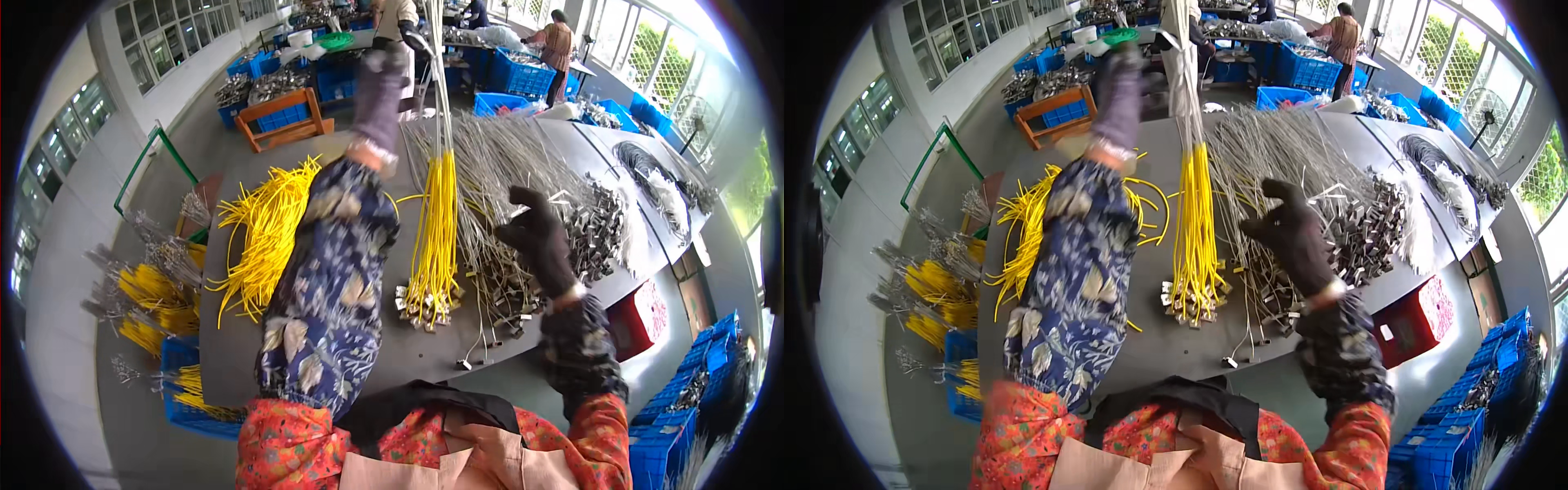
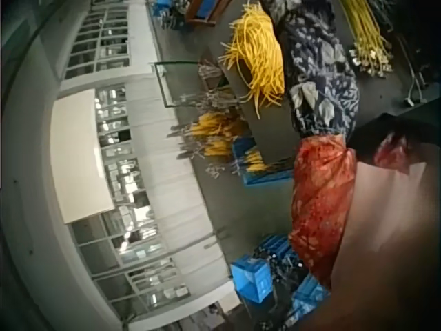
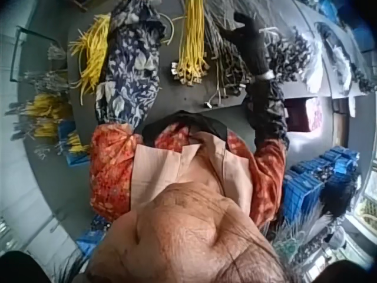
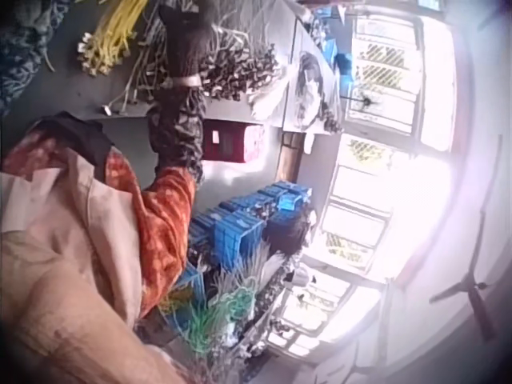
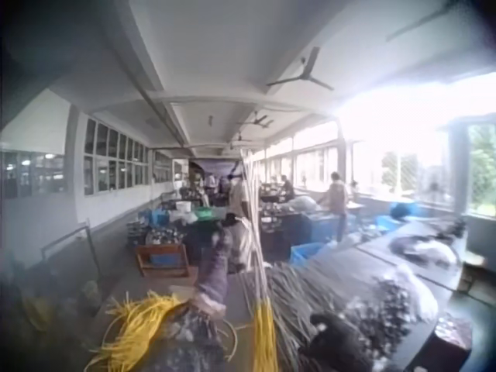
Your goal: Organizing and bundling groups of yellow and silver electrical wires at a production station.
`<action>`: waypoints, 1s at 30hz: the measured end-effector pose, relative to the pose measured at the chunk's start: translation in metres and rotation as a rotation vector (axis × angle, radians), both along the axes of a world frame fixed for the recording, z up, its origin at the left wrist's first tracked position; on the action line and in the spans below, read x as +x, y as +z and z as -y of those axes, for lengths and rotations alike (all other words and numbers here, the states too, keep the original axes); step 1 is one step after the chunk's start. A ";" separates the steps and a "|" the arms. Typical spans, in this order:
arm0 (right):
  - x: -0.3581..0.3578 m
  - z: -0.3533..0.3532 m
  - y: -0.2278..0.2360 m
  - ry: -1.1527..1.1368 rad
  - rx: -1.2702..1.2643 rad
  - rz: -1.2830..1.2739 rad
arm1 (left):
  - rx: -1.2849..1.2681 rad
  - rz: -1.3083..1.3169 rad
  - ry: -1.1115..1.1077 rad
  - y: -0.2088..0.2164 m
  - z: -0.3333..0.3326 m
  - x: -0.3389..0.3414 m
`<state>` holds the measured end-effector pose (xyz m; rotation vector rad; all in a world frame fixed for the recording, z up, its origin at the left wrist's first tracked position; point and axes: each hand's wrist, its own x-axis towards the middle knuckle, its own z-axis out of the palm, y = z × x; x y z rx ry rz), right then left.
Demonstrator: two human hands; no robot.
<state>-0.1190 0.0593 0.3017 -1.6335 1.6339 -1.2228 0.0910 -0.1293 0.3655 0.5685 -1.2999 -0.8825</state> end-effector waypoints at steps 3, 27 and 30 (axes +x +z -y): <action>0.026 0.052 -0.054 0.187 0.048 0.159 | 0.352 0.062 -0.216 -0.045 0.053 -0.017; 0.139 -0.023 -0.191 0.668 0.784 0.514 | 0.147 0.082 0.894 0.124 -0.335 0.279; 0.148 -0.028 -0.195 0.636 0.799 0.464 | 0.125 0.057 1.065 0.132 -0.391 0.338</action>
